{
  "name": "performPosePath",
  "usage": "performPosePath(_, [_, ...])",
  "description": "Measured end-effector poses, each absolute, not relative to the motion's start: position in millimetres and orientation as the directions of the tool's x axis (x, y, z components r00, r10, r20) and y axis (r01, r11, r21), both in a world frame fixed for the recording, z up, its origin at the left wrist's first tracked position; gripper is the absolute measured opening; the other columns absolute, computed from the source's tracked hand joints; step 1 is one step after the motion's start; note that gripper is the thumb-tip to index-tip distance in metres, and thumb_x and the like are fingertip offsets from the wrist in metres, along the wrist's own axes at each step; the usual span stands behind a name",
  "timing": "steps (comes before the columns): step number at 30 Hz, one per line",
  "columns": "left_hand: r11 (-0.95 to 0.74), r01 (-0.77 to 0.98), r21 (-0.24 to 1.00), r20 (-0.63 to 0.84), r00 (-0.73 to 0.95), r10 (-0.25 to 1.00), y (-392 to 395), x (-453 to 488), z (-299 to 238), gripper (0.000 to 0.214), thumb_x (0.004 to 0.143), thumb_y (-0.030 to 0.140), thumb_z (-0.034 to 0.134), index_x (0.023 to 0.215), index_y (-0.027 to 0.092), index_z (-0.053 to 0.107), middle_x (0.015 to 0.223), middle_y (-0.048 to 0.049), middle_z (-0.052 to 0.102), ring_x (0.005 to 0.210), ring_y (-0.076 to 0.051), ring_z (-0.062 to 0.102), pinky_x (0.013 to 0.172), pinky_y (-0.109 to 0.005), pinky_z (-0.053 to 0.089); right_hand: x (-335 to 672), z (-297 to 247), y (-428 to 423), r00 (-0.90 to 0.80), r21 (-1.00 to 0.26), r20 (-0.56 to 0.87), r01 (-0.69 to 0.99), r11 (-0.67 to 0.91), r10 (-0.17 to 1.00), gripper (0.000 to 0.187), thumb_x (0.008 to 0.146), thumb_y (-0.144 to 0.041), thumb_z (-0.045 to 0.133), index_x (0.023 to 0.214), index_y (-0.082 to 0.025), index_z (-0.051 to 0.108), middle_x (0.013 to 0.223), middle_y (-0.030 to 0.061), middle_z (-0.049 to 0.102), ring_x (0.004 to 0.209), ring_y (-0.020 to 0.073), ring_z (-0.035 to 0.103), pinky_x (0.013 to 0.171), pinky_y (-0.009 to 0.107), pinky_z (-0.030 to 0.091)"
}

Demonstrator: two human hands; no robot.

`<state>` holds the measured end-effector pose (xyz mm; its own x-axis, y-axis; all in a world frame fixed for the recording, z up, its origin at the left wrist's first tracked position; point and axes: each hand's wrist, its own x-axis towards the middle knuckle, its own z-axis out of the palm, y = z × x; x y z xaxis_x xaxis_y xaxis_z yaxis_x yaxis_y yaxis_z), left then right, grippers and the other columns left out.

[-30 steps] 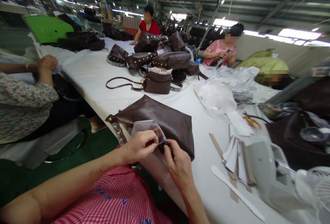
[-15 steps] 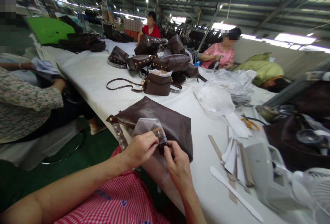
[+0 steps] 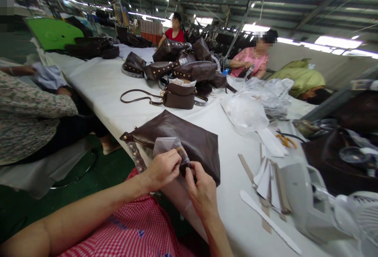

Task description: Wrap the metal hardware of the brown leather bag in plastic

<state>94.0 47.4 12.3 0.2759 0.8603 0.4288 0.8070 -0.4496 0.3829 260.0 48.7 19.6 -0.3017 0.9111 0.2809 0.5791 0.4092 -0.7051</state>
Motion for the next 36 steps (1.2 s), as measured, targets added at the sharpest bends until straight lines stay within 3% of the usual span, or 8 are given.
performPosePath(7, [-0.432,0.682,0.59,0.428,0.189,0.884,39,92,19,0.013,0.081,0.009,0.05,0.074,0.019,0.047,0.078,-0.0014,0.053,0.072,-0.015,0.052,0.067,-0.026,0.045,260,17,50,-0.305,-0.679,0.318,0.587,0.44,0.898,0.027,0.094,-0.039,0.042,0.097,-0.021,0.062,0.075,0.0023,0.071,0.061,0.0173,0.065,0.058,0.025,0.045])
performPosePath(14, [-0.44,0.622,0.648,0.433,0.175,0.884,38,94,20,0.013,0.084,0.009,0.049,0.075,0.018,0.049,0.078,-0.0018,0.054,0.073,-0.015,0.053,0.068,-0.027,0.044,262,14,48,-0.335,-0.639,0.348,0.598,0.483,0.875,0.027,0.095,-0.037,0.042,0.097,-0.02,0.062,0.075,0.0021,0.07,0.06,0.0167,0.065,0.058,0.025,0.045])
performPosePath(21, [-0.448,0.699,0.557,0.427,0.222,0.877,40,93,16,0.011,0.086,0.01,0.047,0.079,0.018,0.051,0.081,-0.0032,0.056,0.075,-0.016,0.053,0.071,-0.028,0.047,262,11,48,-0.363,-0.611,0.358,0.605,0.51,0.86,0.027,0.096,-0.037,0.04,0.097,-0.02,0.061,0.077,0.0029,0.071,0.064,0.0179,0.067,0.06,0.026,0.046])
performPosePath(30, [-0.457,0.657,0.599,0.407,0.242,0.881,42,90,17,0.013,0.088,0.01,0.047,0.079,0.017,0.053,0.083,-0.0036,0.06,0.079,-0.016,0.057,0.074,-0.028,0.049,263,11,48,-0.395,-0.536,0.404,0.629,0.563,0.825,0.03,0.097,-0.038,0.037,0.095,-0.02,0.062,0.078,0.0039,0.071,0.063,0.0181,0.066,0.058,0.026,0.044])
performPosePath(36, [-0.457,0.788,0.411,0.382,0.306,0.872,43,96,12,0.011,0.09,0.012,0.044,0.084,0.017,0.053,0.085,-0.0047,0.059,0.078,-0.018,0.058,0.071,-0.03,0.052,265,5,51,-0.437,-0.452,0.446,0.643,0.618,0.781,0.03,0.098,-0.034,0.038,0.094,-0.019,0.062,0.074,0.003,0.069,0.063,0.0182,0.065,0.059,0.026,0.043])
